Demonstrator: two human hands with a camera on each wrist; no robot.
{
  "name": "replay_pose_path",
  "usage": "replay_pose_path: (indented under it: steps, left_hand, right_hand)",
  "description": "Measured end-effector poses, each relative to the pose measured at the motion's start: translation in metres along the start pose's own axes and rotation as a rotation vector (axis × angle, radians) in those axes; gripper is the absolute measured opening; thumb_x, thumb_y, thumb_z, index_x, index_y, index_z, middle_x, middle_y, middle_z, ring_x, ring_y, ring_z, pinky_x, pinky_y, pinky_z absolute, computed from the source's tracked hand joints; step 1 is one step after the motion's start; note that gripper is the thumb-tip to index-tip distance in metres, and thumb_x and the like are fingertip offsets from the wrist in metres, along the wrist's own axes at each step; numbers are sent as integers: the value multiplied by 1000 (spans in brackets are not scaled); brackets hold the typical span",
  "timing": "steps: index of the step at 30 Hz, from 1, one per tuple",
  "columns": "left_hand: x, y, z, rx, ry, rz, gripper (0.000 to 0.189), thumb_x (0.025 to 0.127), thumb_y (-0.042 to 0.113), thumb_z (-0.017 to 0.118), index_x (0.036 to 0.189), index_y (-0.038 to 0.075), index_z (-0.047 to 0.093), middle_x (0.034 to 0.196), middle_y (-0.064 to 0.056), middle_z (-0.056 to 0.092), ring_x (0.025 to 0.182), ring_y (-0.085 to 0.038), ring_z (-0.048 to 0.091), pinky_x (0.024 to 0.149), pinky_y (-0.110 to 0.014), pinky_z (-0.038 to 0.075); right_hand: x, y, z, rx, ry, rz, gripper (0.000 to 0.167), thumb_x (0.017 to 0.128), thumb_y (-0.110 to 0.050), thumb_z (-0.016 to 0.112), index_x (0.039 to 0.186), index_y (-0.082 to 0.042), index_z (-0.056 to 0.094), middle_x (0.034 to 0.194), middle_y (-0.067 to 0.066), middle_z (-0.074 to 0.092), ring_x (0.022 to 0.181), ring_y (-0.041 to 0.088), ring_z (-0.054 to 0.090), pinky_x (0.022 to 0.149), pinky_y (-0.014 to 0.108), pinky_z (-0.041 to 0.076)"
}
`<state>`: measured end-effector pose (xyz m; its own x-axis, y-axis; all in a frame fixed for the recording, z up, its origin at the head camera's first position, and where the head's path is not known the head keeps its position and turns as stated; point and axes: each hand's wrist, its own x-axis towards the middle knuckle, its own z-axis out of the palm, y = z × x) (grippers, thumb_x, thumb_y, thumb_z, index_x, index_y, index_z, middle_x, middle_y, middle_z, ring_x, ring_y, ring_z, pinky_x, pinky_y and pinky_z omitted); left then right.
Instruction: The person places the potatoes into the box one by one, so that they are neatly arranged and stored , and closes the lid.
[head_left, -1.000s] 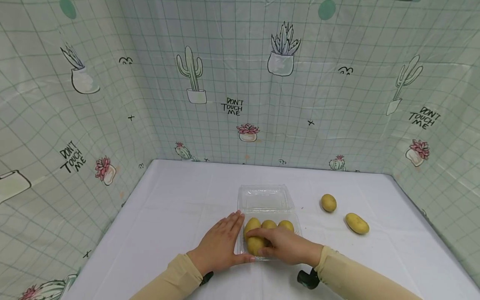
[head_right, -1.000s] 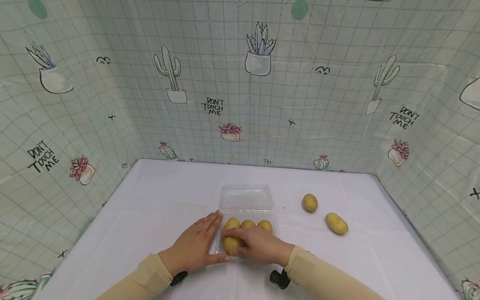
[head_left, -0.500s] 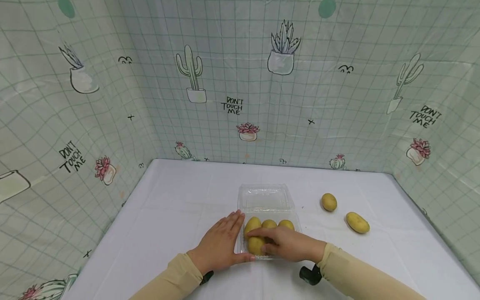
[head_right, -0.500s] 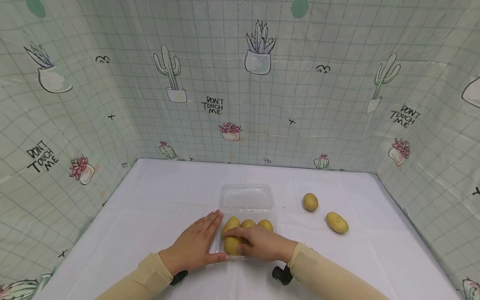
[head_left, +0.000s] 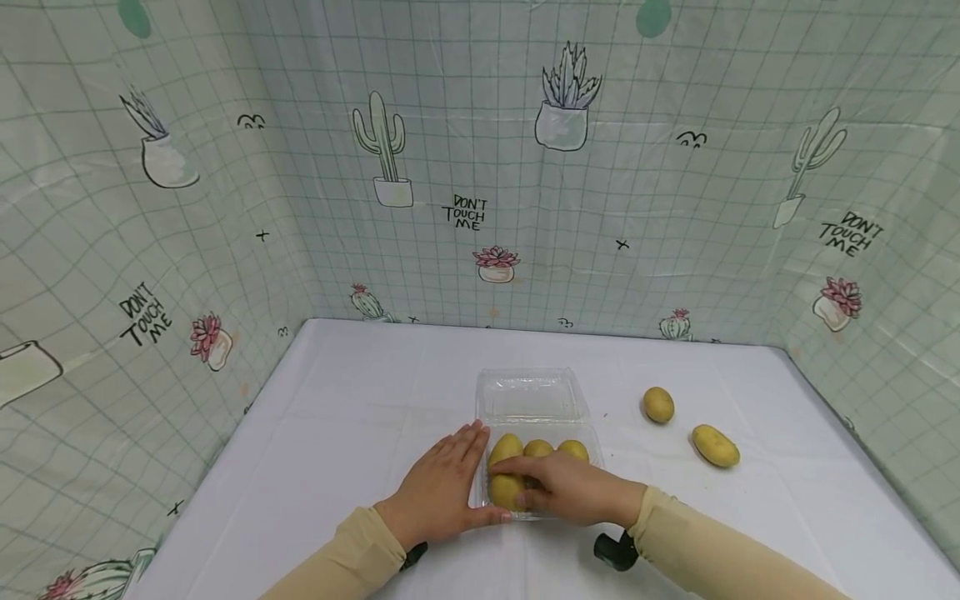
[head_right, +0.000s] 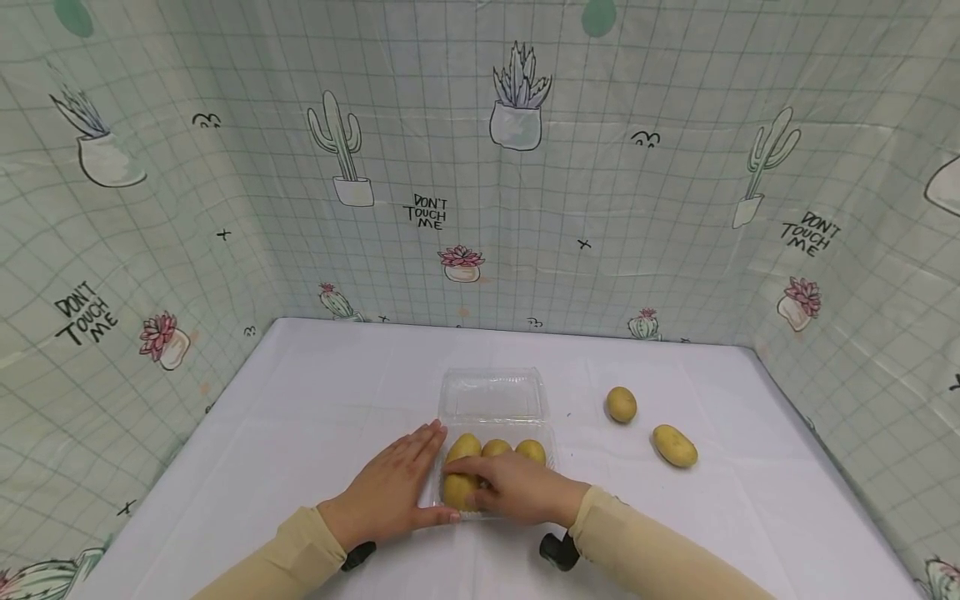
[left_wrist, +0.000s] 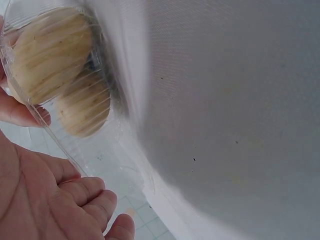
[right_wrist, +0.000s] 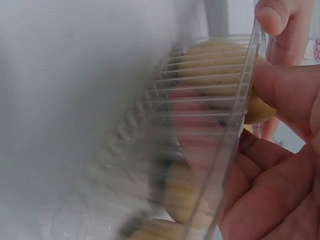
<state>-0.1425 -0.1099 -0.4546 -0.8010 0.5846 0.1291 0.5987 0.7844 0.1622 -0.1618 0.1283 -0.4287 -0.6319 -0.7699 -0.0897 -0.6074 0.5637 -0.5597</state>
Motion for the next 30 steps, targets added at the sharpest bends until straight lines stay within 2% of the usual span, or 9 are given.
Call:
replay_pose_path:
  steps: [11, 18, 21, 30]
  left_hand:
    - [0, 0, -1, -20, -10, -10, 108, 86, 80, 48, 154, -2, 31, 158, -18, 31, 146, -30, 28, 117, -43, 26]
    - [0, 0, -1, -18, -13, -8, 107, 86, 79, 48, 154, -2, 31, 159, -18, 30, 146, -31, 28, 117, -43, 26]
    - [0, -1, 0, -20, -9, -8, 107, 86, 79, 49, 154, -3, 31, 158, -19, 31, 146, -31, 29, 117, -43, 26]
    - [0, -1, 0, -30, -6, -11, 107, 86, 78, 51, 153, -3, 32, 158, -19, 31, 146, -31, 28, 117, -42, 26]
  right_hand:
    - [-7, 2, -6, 65, 11, -2, 47, 99, -30, 64, 144, -22, 54, 133, -7, 60, 114, 6, 55, 96, 33, 49]
    - [-13, 2, -12, 97, 23, -8, 48, 98, -19, 67, 143, -16, 55, 123, -1, 67, 112, 11, 62, 91, 30, 53]
    - [-17, 4, -15, 92, 39, -23, 47, 97, -16, 68, 142, -15, 56, 116, -1, 69, 104, 12, 64, 85, 30, 54]
    - [-39, 16, -29, 114, 99, -18, 48, 97, -14, 66, 144, -15, 53, 119, 4, 68, 97, 10, 65, 82, 29, 55]
